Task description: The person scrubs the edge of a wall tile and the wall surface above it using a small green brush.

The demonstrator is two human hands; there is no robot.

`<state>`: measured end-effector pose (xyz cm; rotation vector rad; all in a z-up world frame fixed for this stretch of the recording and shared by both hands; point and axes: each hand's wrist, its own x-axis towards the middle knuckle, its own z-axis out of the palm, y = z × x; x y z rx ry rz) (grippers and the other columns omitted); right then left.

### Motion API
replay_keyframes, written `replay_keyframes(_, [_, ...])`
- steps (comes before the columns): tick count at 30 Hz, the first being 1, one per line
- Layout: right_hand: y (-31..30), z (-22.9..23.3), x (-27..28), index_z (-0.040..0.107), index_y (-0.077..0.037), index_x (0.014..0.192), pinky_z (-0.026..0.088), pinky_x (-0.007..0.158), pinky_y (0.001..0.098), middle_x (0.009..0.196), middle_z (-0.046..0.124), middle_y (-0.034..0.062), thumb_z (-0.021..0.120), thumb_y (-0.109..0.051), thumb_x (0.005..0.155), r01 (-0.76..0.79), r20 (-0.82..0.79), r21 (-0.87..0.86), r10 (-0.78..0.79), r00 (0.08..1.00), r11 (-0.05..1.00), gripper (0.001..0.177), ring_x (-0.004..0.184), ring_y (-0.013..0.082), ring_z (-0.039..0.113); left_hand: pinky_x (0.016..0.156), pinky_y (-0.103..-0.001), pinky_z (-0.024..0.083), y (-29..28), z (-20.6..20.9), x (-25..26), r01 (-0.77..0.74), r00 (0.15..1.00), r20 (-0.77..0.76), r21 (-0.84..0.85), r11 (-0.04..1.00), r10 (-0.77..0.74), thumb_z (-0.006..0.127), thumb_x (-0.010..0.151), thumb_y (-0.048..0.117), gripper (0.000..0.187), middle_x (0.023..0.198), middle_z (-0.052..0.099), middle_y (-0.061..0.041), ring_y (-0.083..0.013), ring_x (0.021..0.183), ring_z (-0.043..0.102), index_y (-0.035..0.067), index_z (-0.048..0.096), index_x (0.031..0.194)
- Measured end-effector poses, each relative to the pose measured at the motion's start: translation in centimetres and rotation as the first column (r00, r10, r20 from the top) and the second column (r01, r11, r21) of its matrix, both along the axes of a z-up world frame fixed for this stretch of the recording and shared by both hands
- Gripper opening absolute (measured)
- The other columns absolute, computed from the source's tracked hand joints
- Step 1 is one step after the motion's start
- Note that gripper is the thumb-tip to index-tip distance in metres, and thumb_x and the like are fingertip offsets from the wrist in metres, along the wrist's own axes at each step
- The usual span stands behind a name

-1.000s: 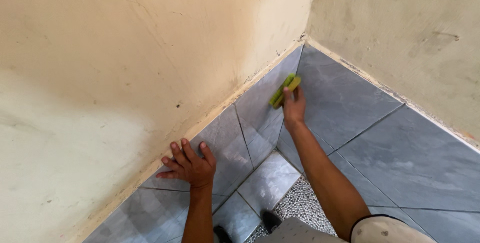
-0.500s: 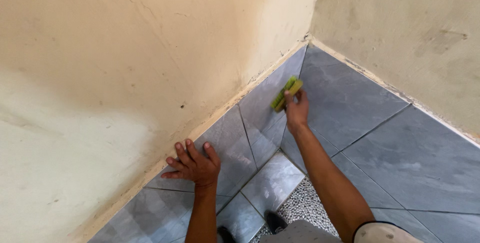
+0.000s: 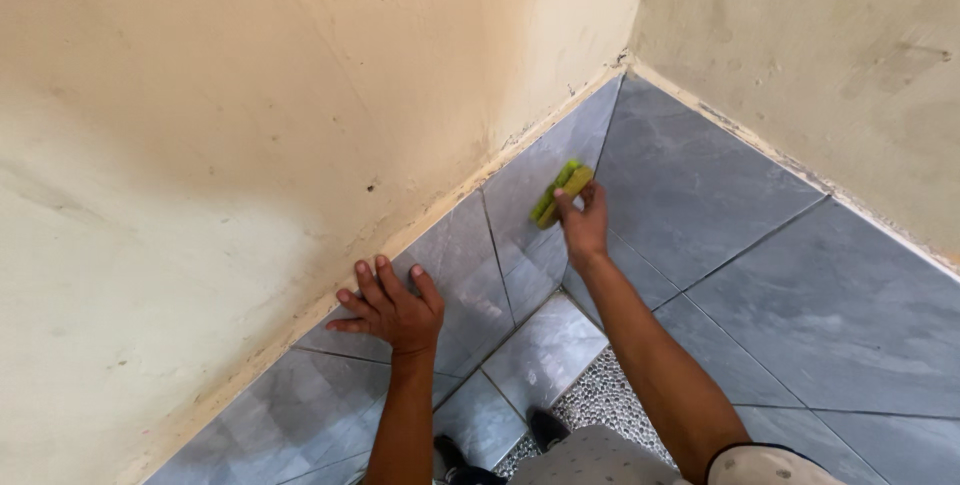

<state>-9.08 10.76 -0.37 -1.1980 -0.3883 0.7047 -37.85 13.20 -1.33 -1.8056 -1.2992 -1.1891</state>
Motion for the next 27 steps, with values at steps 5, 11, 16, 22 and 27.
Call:
replay_keyframes(5, [-2.3,3.2,-7.1,0.037,0.002,0.143,0.055,0.101,0.0391,0.145,0.053,0.0196,0.074,-0.01,0.09,-0.136,0.126,-0.011,0.136,0.983,0.991,0.066,0.126,0.0293,0.06,0.121,-0.068,-0.016,-0.1,0.7,0.1,0.01,1.0,0.0,0.021,1.0,-0.01,0.055,0.108,0.034,0.057,0.171,0.023,-0.014,-0.039,0.161,-0.007,0.004,0.045,0.154])
replay_keyframes(11, [-1.4,8.7,-1.1,0.037,0.002,0.146,0.056,0.102,0.0389,0.15,0.053,0.0206,0.073,-0.01,0.092,-0.049,0.318,0.036,0.035,0.947,0.998,0.067,0.126,0.0302,0.063,0.122,-0.066,-0.017,-0.5,0.8,-0.1,0.029,1.0,0.0,-0.011,1.0,-0.029,0.056,0.109,0.033,0.055,0.172,0.023,-0.014,-0.0381,0.162,-0.008,0.004,0.046,0.154])
replay_keyframes(16, [-1.1,1.5,-0.7,0.034,0.002,0.145,0.054,0.104,0.0371,0.151,0.047,0.0197,0.074,-0.008,0.091,-0.039,0.052,0.003,0.038,0.998,0.999,0.067,0.128,0.027,0.057,0.122,-0.066,-0.018,-0.3,0.5,-0.2,0.02,1.0,-0.009,-0.004,1.0,-0.02,0.055,0.109,0.034,0.057,0.172,0.02,-0.014,-0.0381,0.162,-0.011,0.003,0.045,0.155])
replay_keyframes(22, [-3.1,6.1,-5.1,0.037,0.002,0.143,0.055,0.098,0.0354,0.144,0.056,0.0195,0.075,-0.008,0.09,-0.146,0.221,-0.019,0.147,0.964,0.989,0.067,0.121,0.0279,0.065,0.121,-0.065,-0.018,-0.4,1.0,-0.1,0.033,0.999,-0.01,-0.011,0.999,-0.033,0.056,0.108,0.033,0.057,0.172,0.02,-0.015,-0.0386,0.161,-0.01,0.002,0.045,0.154])
replay_keyframes(27, [-0.5,3.5,1.8,0.039,0.004,0.14,0.056,0.097,0.0355,0.144,0.057,0.0196,0.072,-0.006,0.093,-0.027,0.246,0.122,-0.004,0.969,0.992,0.058,0.119,0.0283,0.067,0.122,-0.065,-0.018,-0.5,0.7,-0.1,0.036,0.999,-0.005,-0.022,0.999,-0.036,0.057,0.109,0.033,0.056,0.172,0.021,-0.016,-0.0391,0.162,-0.01,0.002,0.046,0.154])
